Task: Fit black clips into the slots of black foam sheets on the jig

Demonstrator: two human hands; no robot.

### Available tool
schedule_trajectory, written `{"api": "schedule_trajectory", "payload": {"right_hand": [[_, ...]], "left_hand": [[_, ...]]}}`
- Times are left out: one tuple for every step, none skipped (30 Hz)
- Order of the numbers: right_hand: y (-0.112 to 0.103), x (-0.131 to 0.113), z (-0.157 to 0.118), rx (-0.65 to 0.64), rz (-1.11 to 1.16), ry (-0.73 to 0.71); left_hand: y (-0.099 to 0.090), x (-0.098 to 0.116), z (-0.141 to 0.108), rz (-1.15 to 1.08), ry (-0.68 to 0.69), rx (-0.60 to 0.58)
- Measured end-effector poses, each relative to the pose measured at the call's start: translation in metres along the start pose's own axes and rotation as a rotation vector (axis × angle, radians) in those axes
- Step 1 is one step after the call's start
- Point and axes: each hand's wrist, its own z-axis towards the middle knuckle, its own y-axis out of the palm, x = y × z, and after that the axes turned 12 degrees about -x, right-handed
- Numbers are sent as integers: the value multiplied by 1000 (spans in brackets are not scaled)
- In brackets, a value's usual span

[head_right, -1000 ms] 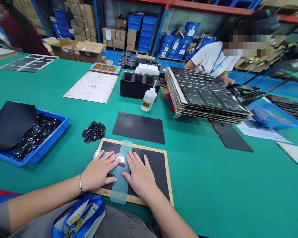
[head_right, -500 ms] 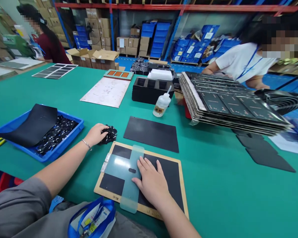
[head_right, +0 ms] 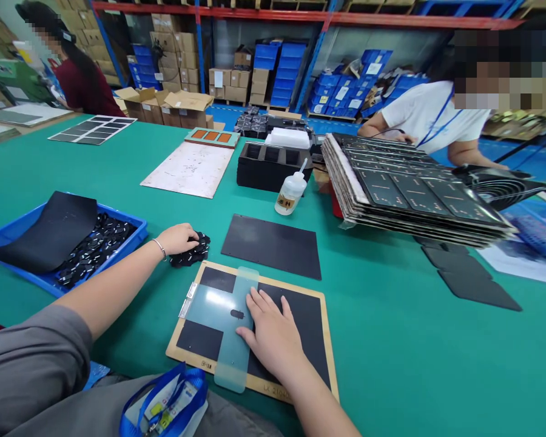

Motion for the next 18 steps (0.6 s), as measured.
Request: {"api": "schedule_trajectory", "payload": {"right_hand": [[0,0,0,-3,3,0],[0,0,0,-5,6,0],[0,0,-1,-5,8,-1],[0,1,-1,-5,11,-1],[0,1,-1,-4,14,-2],[0,1,-1,-4,16,-2],[1,0,-1,-6,18,-1],[1,0,-1,-7,19,0],[1,0,-1,-7,21,2],[1,0,-1,-7,23,4],[0,0,-2,-6,26,5],[0,0,-2,-5,29,5],[0,-1,-2,-2,33,5],[0,-1,-2,0,36,3],[0,-1,-2,3,39,1],[0,-1,-2,5,42,0],[1,0,-2,7,44,-1],[1,0,-2,8,46,0]], "left_hand": [[-2,0,1,9,9,-19],[-3,1,2,18,19,-38],[-4,1,4,26,27,-54],[-5,0,5,34,32,-64],[-5,0,6,41,35,-69],[-5,-1,7,48,35,-69],[-5,-2,8,53,33,-64],[-5,-3,9,57,31,-57],[-5,-4,10,61,30,-50],[-5,-5,10,63,32,-47],[-5,-6,11,66,37,-47],[-5,-7,11,68,44,-51],[-5,-7,12,69,52,-58],[-6,-7,12,70,59,-65],[-6,-7,13,69,63,-72],[-7,-7,13,65,63,-75],[-7,-6,14,60,60,-76],[-7,-5,15,53,56,-73]]}}
